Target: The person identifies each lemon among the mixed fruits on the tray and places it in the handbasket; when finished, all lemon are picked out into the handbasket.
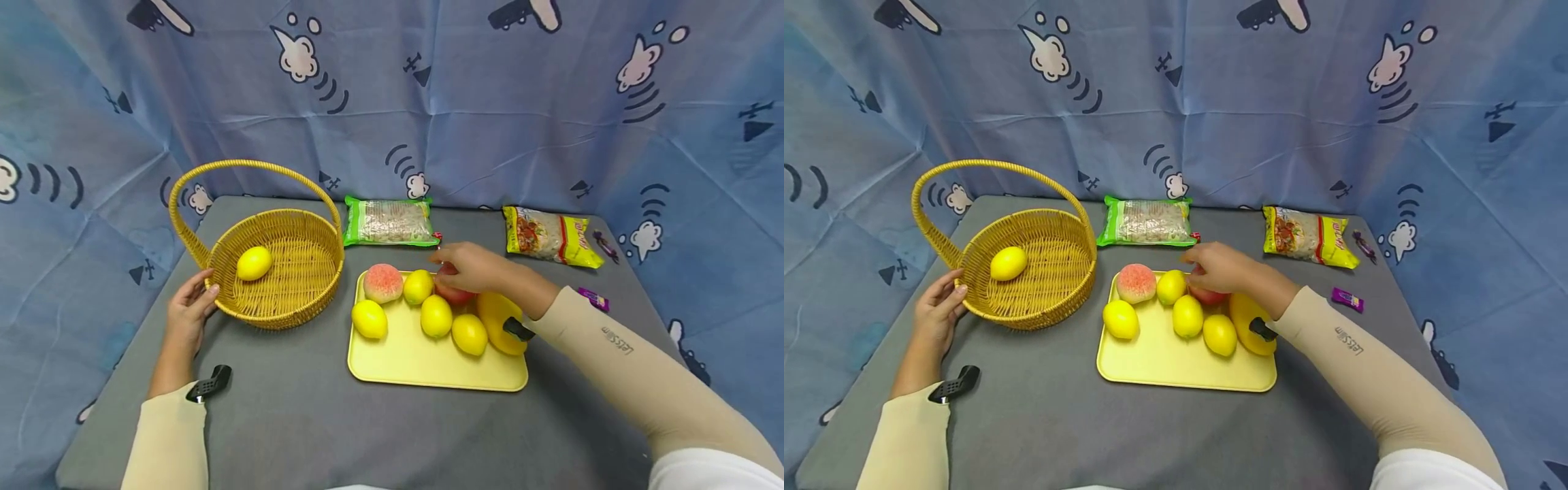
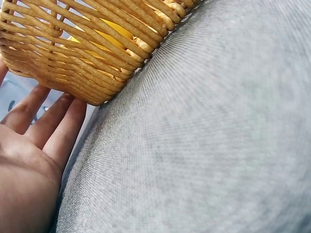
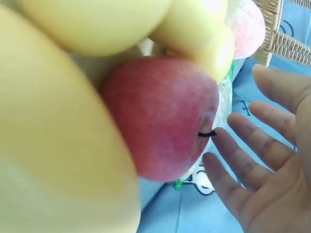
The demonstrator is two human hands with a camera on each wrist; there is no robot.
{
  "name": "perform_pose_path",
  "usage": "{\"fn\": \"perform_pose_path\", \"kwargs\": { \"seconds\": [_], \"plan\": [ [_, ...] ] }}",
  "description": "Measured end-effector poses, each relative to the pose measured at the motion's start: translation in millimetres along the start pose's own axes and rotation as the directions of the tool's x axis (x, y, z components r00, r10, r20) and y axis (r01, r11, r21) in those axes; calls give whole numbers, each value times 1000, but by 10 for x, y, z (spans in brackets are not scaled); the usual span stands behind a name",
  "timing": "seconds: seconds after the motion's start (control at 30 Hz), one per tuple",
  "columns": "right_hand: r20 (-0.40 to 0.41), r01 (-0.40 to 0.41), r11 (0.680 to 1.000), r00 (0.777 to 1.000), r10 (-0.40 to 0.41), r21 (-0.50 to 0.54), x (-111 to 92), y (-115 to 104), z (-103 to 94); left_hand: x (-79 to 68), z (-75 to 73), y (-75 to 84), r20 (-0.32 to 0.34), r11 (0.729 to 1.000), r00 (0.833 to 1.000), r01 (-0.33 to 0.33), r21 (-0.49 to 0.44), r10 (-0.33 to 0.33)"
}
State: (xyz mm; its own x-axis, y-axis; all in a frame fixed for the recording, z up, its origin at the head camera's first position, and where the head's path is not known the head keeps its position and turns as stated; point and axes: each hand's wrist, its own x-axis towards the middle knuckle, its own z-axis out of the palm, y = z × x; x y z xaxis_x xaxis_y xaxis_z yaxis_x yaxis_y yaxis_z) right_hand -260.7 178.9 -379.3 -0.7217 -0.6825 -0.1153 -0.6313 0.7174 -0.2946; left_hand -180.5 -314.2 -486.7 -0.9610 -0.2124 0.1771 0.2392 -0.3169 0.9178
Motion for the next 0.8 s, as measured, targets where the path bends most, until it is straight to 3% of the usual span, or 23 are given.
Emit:
{"fn": "perform_pose_path", "kwargs": {
  "seconds": [0.17,0.4,0.6,0.8],
  "plan": [
    [-64,1,999,998,-3,-33,-190,-111,72,-2,7,20,2,1000,1000,3,8,-3],
    [-39,-70,996,997,68,-61,-358,-292,309,11,12,22,23,1000,1000,6,17,-6],
    [-13,-201,973,980,201,-114,-348,-462,413,-1,2,33,12,1000,1000,-2,12,2],
    [45,-247,964,967,252,-100,-274,-544,506,-8,3,21,3,1000,1000,16,18,-17]
  ]
}}
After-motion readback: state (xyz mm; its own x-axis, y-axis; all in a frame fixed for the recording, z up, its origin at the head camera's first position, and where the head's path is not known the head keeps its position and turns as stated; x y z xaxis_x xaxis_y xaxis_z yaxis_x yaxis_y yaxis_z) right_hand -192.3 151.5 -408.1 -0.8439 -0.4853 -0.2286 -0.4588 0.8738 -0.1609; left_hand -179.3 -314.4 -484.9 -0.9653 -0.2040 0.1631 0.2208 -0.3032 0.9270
